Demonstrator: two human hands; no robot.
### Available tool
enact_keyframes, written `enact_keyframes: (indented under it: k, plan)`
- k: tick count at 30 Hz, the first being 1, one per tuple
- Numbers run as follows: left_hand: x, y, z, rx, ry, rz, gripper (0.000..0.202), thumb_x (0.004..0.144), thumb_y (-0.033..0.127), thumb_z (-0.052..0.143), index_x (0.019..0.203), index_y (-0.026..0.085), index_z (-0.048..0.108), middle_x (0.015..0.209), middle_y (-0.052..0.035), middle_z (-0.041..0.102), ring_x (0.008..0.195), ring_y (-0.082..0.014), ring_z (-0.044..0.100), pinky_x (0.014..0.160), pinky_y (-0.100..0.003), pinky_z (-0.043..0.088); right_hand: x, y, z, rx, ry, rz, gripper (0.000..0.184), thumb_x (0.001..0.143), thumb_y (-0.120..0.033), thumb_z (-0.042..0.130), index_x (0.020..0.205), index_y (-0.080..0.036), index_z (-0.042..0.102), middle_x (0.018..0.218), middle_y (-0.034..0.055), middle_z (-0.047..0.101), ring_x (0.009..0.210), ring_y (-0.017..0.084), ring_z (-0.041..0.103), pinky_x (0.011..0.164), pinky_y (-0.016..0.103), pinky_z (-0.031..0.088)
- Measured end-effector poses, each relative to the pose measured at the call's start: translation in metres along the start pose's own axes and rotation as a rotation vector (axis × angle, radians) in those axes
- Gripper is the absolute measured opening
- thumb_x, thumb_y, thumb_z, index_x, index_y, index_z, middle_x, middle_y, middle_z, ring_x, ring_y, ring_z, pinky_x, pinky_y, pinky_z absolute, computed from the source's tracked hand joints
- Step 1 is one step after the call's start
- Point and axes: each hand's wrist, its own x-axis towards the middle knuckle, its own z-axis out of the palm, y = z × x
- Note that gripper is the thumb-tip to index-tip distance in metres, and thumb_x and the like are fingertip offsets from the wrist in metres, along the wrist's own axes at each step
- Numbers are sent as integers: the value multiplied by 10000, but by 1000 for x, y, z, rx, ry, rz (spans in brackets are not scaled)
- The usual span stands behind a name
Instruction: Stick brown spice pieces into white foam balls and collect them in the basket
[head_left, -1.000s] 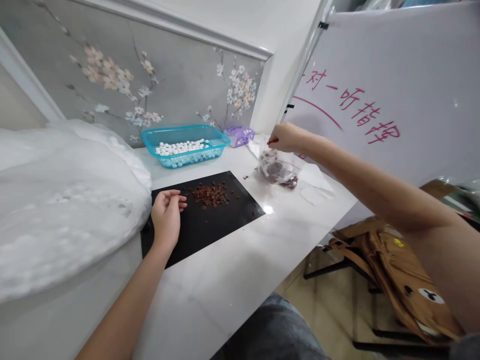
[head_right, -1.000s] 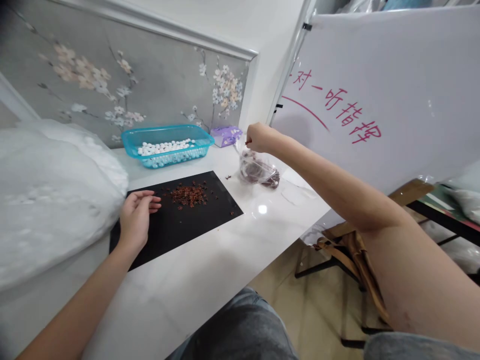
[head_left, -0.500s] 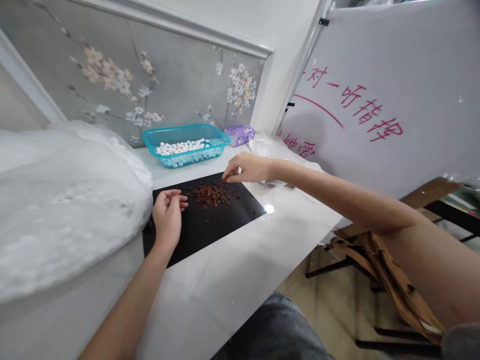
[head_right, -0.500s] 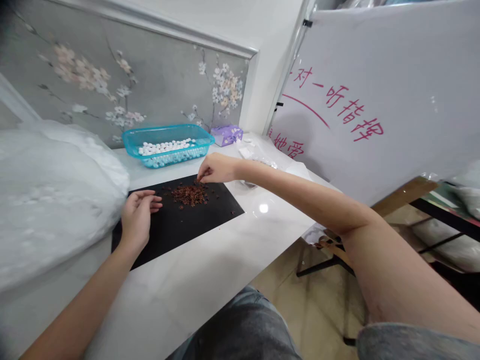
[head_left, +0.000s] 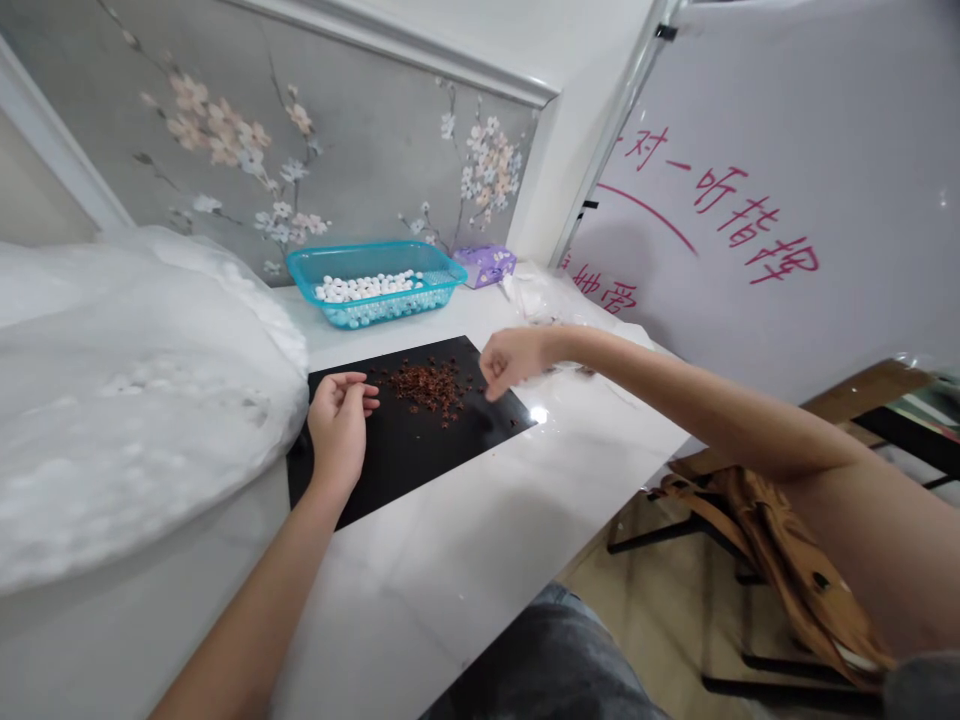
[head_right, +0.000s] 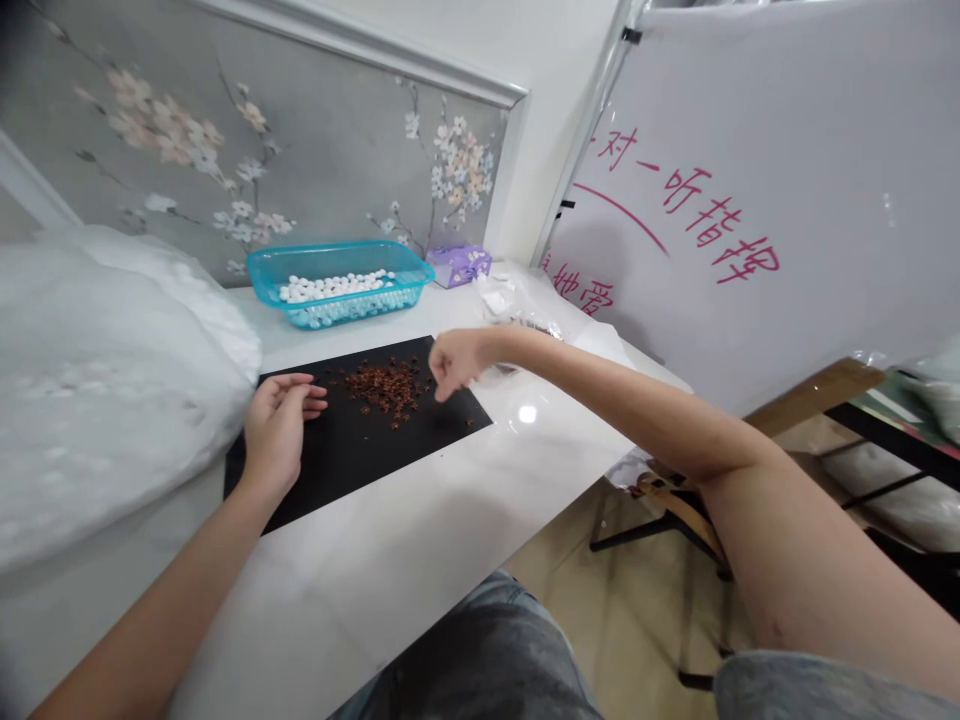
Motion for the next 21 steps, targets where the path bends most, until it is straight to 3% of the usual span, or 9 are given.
enact_keyframes:
  k: [2, 4, 7, 11, 13, 15, 17, 19, 21]
  plan:
    - [1, -1, 0, 2, -3, 3, 96, 686, 184, 498, 768, 176, 547, 659, 15, 592, 553, -98, 556, 527, -206, 449, -4, 4, 8, -46, -322, 189, 169, 626, -288, 703, 593, -133, 645, 523, -1, 599, 513, 126, 557, 520, 257, 432]
    - [1, -1, 0, 6, -1, 3, 97, 682, 181, 498, 765, 176, 548, 659, 15, 591, 553, -97, 555, 528, -205, 450, -6, 9, 16, -60, -533, 294, 212, 580, -313, 734, 567, -121, 647, 541, 23, 616, 531, 144, 577, 522, 266, 436]
    - [1, -2, 1, 5, 1, 0, 99, 679, 185, 501, 766, 177, 547, 657, 15, 589, 552, -97, 555, 523, -203, 447, -3, 19, 23, 49, -557, 266, 267, 577, -371, 733, 586, -116, 653, 578, 33, 625, 549, 132, 576, 526, 244, 426]
    - [1, 0, 1, 6, 0, -1, 99, 676, 186, 500, 764, 177, 544, 657, 16, 588, 548, -94, 552, 517, -198, 441, 3, 27, 20, 245, -311, 94, 261, 724, -397, 610, 734, -138, 638, 688, 23, 628, 554, 96, 539, 501, 213, 400]
    - [1, 0, 1, 7, 2, -5, 99, 674, 187, 500, 763, 177, 542, 655, 17, 587, 548, -95, 553, 515, -198, 438, 2, 27, 17, 226, -144, 43, 234, 773, -359, 557, 862, -155, 629, 801, 35, 644, 585, 94, 544, 527, 217, 413]
    - [1, 0, 1, 10, -1, -8, 98, 676, 194, 503, 763, 177, 543, 656, 16, 588, 553, -96, 555, 518, -199, 439, -4, 23, 17, 50, 70, 38, 238, 789, -323, 543, 949, -166, 623, 898, 59, 651, 693, 132, 579, 616, 251, 445]
    - [1, 0, 0, 13, -5, -7, 98, 680, 200, 504, 766, 177, 545, 662, 14, 590, 556, -97, 556, 523, -201, 441, -13, 16, 19, -262, 367, 71, 274, 780, -292, 565, 1012, -156, 615, 1028, 107, 629, 925, 226, 571, 770, 337, 445]
    - [1, -1, 0, 14, -7, -1, 97, 686, 204, 502, 769, 179, 545, 666, 12, 591, 556, -98, 557, 528, -204, 443, -25, 10, 20, -556, 675, 167, 417, 743, -256, 618, 1138, -135, 559, 1218, 161, 532, 1167, 332, 428, 908, 456, 370]
    - [0, -1, 0, 19, -7, 4, 97, 688, 202, 497, 770, 180, 543, 667, 11, 591, 556, -100, 559, 529, -207, 443, -36, 7, 15, -677, 835, 350, 655, 686, -204, 676, 1289, -130, 430, 1349, 192, 404, 1261, 393, 303, 952, 543, 298]
